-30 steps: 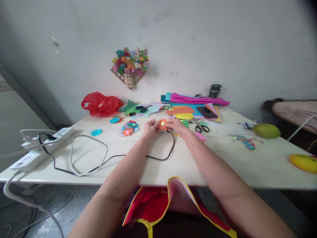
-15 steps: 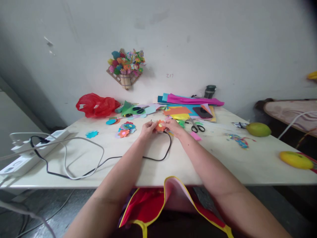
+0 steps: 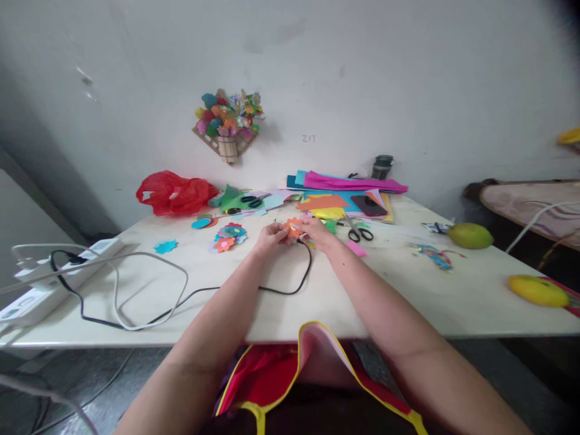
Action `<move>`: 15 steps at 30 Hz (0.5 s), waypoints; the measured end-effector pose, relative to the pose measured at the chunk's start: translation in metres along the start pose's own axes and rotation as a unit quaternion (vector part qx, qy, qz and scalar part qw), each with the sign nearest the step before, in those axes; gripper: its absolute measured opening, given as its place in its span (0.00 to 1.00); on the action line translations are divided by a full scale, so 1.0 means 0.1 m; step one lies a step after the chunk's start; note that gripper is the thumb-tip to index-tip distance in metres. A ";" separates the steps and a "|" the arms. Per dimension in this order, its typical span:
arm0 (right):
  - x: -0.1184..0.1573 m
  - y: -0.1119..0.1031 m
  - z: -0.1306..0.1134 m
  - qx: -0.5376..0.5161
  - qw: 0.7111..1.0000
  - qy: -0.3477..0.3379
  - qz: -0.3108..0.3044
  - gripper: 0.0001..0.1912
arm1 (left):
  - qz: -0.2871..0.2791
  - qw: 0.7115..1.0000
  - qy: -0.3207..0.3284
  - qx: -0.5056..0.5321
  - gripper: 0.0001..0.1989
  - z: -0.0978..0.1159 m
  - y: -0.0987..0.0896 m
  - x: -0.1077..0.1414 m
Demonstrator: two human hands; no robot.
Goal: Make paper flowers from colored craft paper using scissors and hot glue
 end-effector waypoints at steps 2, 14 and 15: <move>-0.02 -0.01 0.01 0.001 1.000 -0.004 0.011 0.15 | -0.005 1.000 -0.003 -0.005 0.20 0.00 0.01 0.00; -0.02 -0.01 0.00 -0.013 1.000 0.000 -0.012 0.17 | 0.002 1.000 -0.002 0.001 0.22 0.01 0.02 -0.01; -0.02 -0.02 0.00 -0.014 1.000 -0.001 -0.009 0.16 | 0.000 1.000 -0.003 0.001 0.21 0.01 0.02 -0.01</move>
Point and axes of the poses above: each hand's wrist, its own x-axis away from the middle knuckle, its own y-axis out of the palm, z = x × y, the point moved 6 cm from there along -x, towards the middle knuckle, and after that the axes turned 14 degrees about y, right-handed, at the moved point
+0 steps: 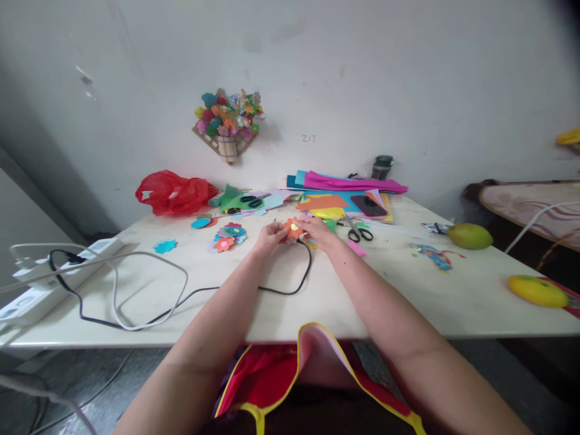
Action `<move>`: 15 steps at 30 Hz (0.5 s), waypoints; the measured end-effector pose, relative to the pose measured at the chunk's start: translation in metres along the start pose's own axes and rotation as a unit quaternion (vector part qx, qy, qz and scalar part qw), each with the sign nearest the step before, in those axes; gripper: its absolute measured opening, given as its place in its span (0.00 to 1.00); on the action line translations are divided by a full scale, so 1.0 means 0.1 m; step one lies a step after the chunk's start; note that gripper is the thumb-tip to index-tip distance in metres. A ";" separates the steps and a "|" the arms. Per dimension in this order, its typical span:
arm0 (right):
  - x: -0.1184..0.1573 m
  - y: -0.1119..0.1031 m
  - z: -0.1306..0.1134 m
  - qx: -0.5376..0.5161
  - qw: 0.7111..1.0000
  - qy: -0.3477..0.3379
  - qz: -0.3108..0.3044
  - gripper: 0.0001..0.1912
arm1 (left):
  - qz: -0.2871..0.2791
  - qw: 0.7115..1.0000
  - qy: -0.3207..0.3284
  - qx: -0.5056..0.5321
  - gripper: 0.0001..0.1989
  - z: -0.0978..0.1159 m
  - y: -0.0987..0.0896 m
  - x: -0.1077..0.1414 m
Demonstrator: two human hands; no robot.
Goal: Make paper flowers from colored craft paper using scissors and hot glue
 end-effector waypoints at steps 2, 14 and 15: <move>0.00 -0.02 0.00 0.001 1.000 -0.003 0.020 0.15 | -0.006 1.000 -0.004 -0.004 0.20 0.00 0.00 0.00; 0.00 0.00 -0.01 0.021 0.998 -0.019 0.059 0.13 | -0.018 1.000 -0.011 -0.018 0.16 -0.04 -0.03 0.00; 0.00 0.00 -0.01 0.026 0.998 -0.020 0.060 0.13 | -0.019 1.000 -0.010 -0.015 0.16 -0.04 -0.03 0.00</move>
Point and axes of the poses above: each hand's wrist, its own x-axis away from the middle knuckle, its own y-axis out of the palm, z = x × y, the point moved 6 cm from there along -x, towards the middle knuckle, and after that the axes turned 14 degrees about y, right-handed, at the moved point
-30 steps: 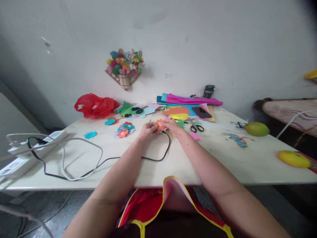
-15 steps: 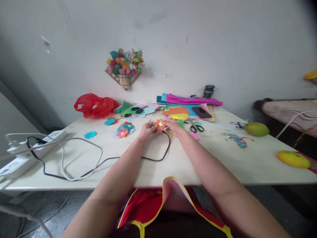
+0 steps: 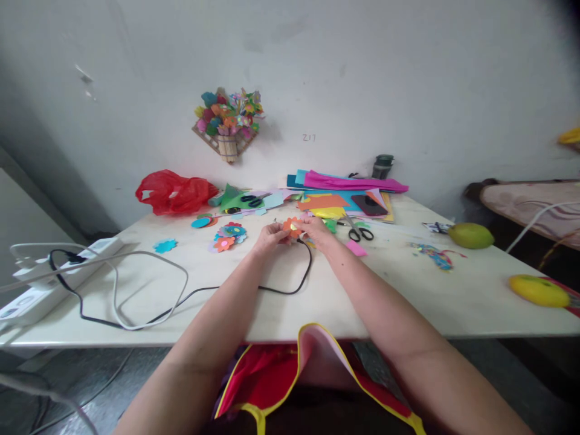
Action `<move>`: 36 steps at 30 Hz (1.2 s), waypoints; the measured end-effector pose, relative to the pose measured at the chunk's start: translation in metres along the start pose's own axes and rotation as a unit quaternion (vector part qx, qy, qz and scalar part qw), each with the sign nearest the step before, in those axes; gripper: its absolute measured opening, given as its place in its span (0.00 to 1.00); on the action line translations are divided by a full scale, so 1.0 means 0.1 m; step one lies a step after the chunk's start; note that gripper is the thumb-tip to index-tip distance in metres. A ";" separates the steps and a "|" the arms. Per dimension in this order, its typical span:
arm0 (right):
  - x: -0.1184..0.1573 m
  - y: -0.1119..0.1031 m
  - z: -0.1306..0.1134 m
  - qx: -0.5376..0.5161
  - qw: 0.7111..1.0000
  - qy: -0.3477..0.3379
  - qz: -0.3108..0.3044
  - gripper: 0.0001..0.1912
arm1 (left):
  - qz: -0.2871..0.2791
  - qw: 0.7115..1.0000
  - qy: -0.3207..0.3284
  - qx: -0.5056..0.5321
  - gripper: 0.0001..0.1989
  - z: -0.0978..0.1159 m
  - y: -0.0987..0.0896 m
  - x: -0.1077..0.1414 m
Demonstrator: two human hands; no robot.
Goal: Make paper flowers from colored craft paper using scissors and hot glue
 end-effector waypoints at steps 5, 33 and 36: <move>0.02 0.01 -0.02 0.006 1.000 -0.002 -0.004 0.13 | -0.003 1.000 -0.001 -0.002 0.16 -0.01 -0.01 0.00; 0.09 0.06 -0.08 -0.023 0.999 -0.019 -0.012 0.15 | -0.001 1.000 -0.015 0.004 0.11 0.03 0.01 0.01; 0.10 0.06 -0.08 -0.034 0.999 -0.015 -0.011 0.16 | -0.009 1.000 -0.021 -0.001 0.12 0.03 0.02 0.01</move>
Point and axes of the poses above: each hand's wrist, its own x-axis away from the middle knuckle, its own y-axis out of the palm, z = x × y, the point moved 6 cm from there along -x, towards the middle knuckle, and after that the axes turned 14 degrees about y, right-handed, at the moved point
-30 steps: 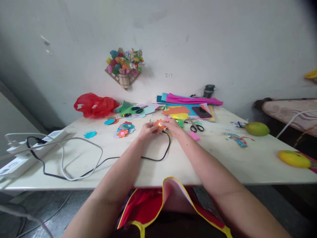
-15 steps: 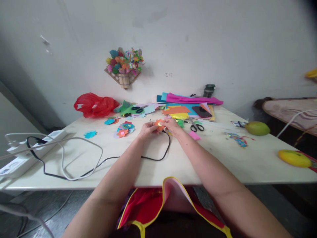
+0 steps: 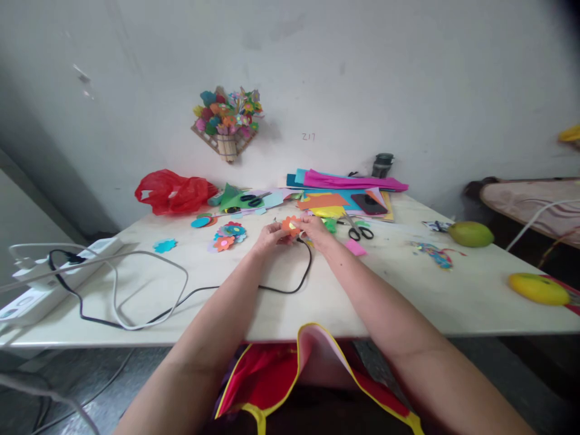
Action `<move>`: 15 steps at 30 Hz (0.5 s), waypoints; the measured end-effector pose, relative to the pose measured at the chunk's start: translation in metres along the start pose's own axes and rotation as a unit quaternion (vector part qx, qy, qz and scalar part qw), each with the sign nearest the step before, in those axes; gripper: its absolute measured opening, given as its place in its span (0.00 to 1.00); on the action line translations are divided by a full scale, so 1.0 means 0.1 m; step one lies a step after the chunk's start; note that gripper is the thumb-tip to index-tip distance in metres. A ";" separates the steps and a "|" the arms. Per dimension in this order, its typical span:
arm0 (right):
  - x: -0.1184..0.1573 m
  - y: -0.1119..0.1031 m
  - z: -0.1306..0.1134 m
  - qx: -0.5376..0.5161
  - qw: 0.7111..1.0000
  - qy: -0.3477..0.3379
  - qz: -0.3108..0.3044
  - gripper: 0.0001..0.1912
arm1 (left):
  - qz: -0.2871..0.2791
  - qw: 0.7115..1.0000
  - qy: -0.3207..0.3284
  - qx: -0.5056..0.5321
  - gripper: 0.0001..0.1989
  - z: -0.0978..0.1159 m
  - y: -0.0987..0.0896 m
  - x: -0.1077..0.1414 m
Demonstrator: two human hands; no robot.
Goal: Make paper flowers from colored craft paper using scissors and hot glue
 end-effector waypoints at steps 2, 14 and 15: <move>0.00 0.00 0.01 0.001 1.000 0.010 -0.001 0.15 | 0.003 1.000 -0.001 0.000 0.12 0.00 0.00 0.00; -0.07 -0.04 0.07 0.032 0.999 0.028 -0.011 0.15 | -0.013 0.999 -0.008 -0.028 0.11 0.02 0.03 0.02; -0.07 -0.04 0.08 0.024 0.999 0.028 -0.006 0.16 | -0.013 1.000 -0.007 -0.026 0.11 0.01 0.02 0.02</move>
Point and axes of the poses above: each hand's wrist, its own x-axis away from the middle knuckle, its own y-axis out of the palm, z = x × y, the point moved 6 cm from there along -x, towards the middle knuckle, and after that the axes turned 14 degrees about y, right-handed, at the moved point
